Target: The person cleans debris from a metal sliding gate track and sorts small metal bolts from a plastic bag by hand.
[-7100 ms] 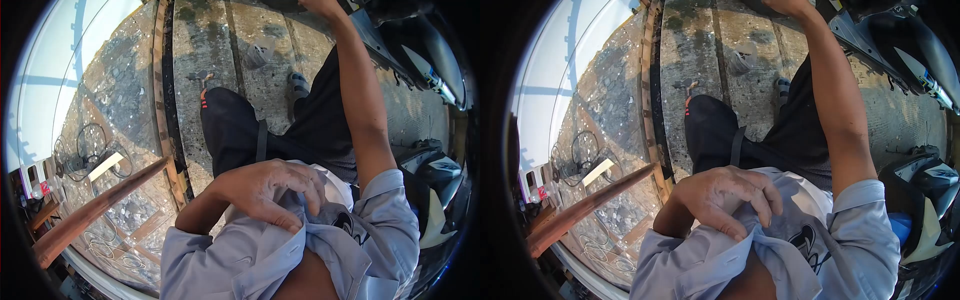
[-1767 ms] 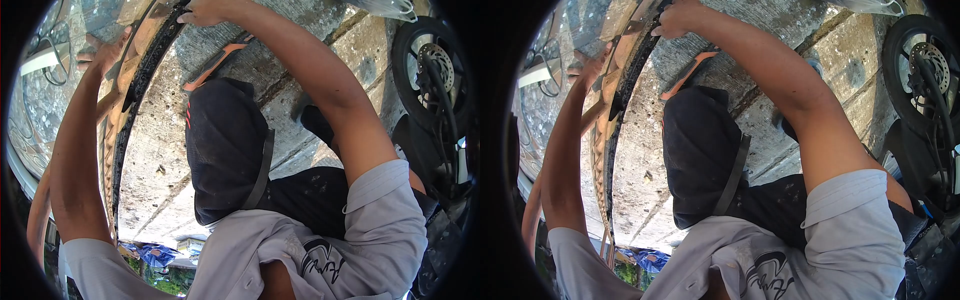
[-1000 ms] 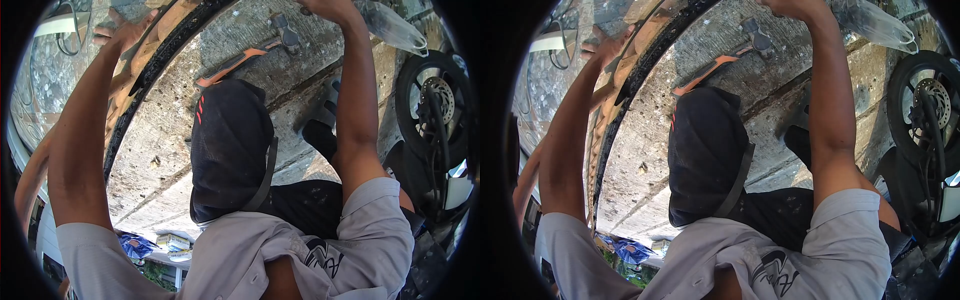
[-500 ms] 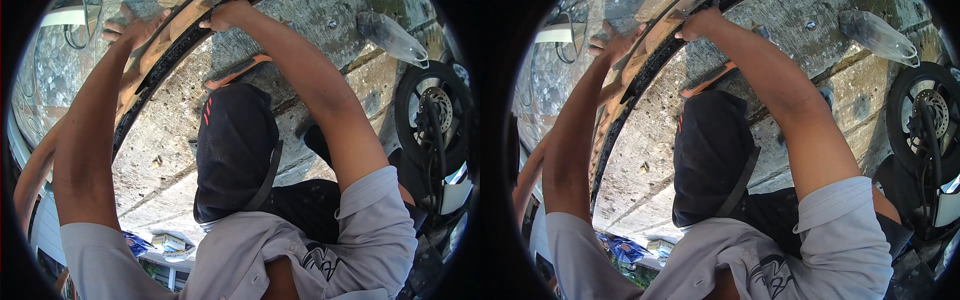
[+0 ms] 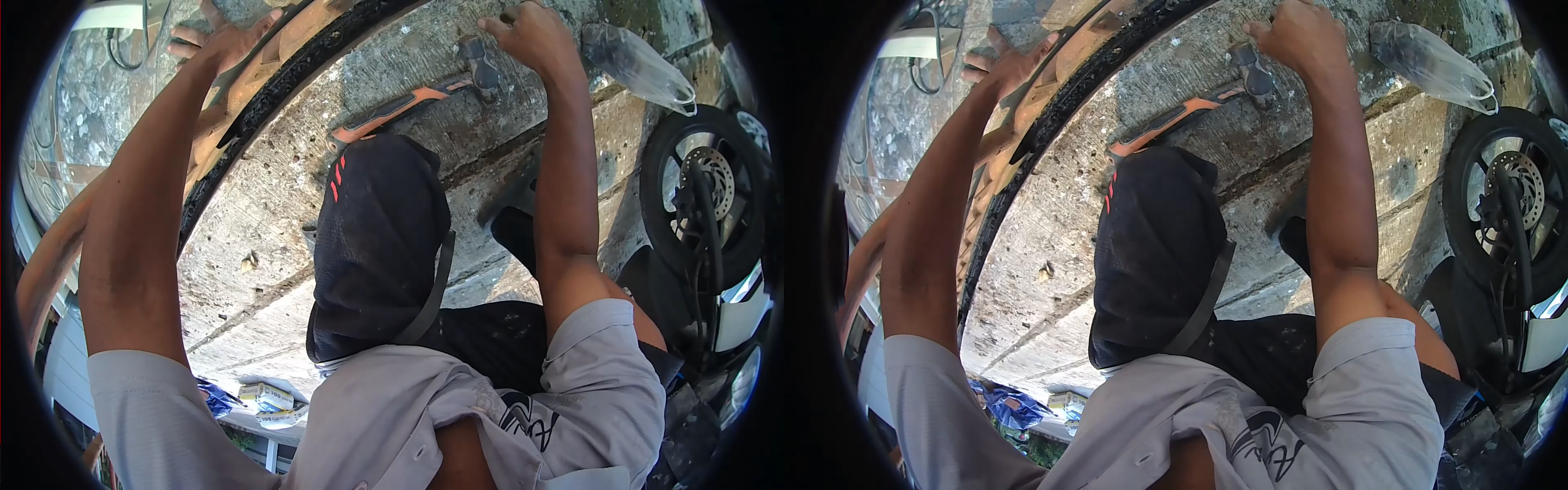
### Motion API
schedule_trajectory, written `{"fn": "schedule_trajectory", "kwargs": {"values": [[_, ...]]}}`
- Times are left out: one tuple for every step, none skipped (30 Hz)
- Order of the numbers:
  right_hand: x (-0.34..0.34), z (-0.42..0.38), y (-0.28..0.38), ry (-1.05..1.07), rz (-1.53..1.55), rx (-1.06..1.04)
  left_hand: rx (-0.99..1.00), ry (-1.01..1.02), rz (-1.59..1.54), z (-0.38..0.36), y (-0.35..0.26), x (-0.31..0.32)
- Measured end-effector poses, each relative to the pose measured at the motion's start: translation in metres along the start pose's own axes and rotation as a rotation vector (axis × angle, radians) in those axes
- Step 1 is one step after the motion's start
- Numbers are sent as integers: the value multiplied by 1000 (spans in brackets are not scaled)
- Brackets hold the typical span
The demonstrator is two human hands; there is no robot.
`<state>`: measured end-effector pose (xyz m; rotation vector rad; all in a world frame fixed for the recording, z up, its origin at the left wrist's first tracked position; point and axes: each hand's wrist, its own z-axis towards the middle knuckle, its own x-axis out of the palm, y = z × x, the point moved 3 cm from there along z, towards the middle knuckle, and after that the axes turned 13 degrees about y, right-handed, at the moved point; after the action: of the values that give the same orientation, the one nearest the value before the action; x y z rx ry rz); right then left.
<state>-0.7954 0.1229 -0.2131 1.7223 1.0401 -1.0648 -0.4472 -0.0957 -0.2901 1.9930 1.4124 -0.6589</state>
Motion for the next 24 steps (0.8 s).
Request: {"fn": "schedule_trajectory", "kwargs": {"values": [[3, 2, 2, -108, -36, -106, -10, 2, -6, -2, -1, 0], [12, 10, 12, -117, 27, -289, -20, 4, -11, -4, -2, -1], [20, 19, 36, -126, 91, -472, -32, 7, -15, -5, -2, -2], [40, 31, 59, 25, 85, -535, -4, -40, -8, -1, 0, 0], [63, 41, 81, 176, 78, -596, 24, -88, -2, 5, 5, 4], [79, 47, 94, 211, -53, -579, 53, -137, 3, 9, 7, 5], [94, 54, 105, 246, -183, -561, 28, -156, -14, 7, 5, 3], [119, 76, 114, 439, -177, -464, 0, -173, -33, 1, 2, 1], [146, 103, 122, 633, -169, -365, -30, -187, -52, -3, 2, 0], [163, 115, 124, 827, -160, -263, -28, -172, -60, -3, 2, -1], [162, 113, 126, 787, -182, -244, -27, -156, -69, -5, 2, -3], [160, 109, 126, 747, -206, -224, -26, -139, -80, -5, 4, -1], [155, 107, 127, 702, -234, -204, -14, -148, -77, -5, 3, 0], [152, 106, 129, 731, -225, -204, -4, -160, -76, -5, 3, -1], [152, 107, 130, 758, -216, -203, 7, -173, -73, -4, 4, -1], [152, 109, 130, 784, -203, -200, 9, -180, -76, 2, 7, 2], [152, 110, 130, 810, -191, -195, 12, -187, -79, 9, 9, 5], [154, 111, 130, 838, -177, -191, 15, -193, -82, 7, 8, 5], [156, 111, 129, 865, -162, -185, 8, -192, -87, 5, 7, 4], [157, 113, 130, 804, -210, -174, 2, -193, -90, 4, 6, 3], [159, 112, 132, 745, -256, -162, -3, -191, -93, 0, 5, 3], [159, 112, 132, 685, -300, -147, -10, -182, -97, -3, 4, 2], [159, 112, 130, 679, -273, -164, -16, -175, -101, -6, 2, 0], [153, 109, 130, 673, -246, -183, -24, -168, -106, -5, 2, 0]]}}
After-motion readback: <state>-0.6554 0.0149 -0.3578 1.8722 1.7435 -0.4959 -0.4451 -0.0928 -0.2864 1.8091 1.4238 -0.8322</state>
